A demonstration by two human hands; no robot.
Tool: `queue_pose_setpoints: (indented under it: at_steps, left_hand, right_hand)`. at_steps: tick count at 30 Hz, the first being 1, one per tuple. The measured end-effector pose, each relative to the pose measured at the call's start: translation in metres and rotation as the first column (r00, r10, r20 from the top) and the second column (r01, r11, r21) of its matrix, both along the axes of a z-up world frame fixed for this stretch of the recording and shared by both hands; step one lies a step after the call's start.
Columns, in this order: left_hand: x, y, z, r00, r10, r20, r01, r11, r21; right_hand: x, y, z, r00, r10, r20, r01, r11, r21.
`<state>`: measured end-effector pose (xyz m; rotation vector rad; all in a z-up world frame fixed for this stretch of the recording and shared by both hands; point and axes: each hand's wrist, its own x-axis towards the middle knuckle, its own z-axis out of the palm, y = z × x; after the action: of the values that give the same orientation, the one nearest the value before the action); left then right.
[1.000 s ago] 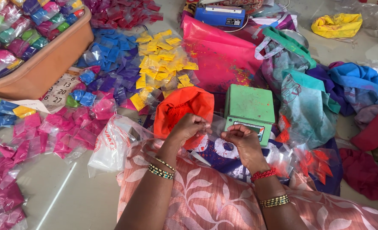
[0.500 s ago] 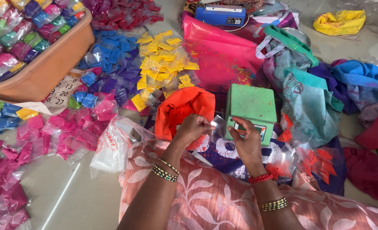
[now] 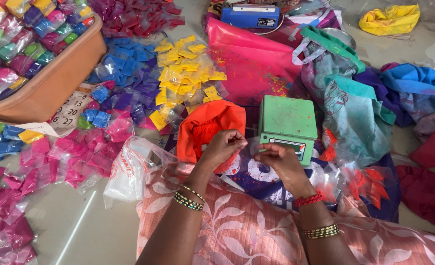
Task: The person sits on the floor and fills small clear plastic pouches with red powder from a large orange bag, using a small spoon to scoop the powder. They place each pouch on a green weighing scale, check the reading, and set filled pouches aside with many already-filled colored pouches around them.
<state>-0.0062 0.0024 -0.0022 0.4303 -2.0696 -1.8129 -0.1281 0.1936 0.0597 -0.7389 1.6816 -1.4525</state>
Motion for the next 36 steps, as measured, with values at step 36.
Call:
queue_pose_setpoints:
  at_steps: [36]
  left_hand:
    - [-0.001, 0.017, 0.015, 0.995, 0.049, 0.088, -0.051, 0.998, 0.027]
  right_hand:
    - [-0.005, -0.001, 0.004, 0.990, -0.118, -0.074, 0.111, 0.989, -0.098]
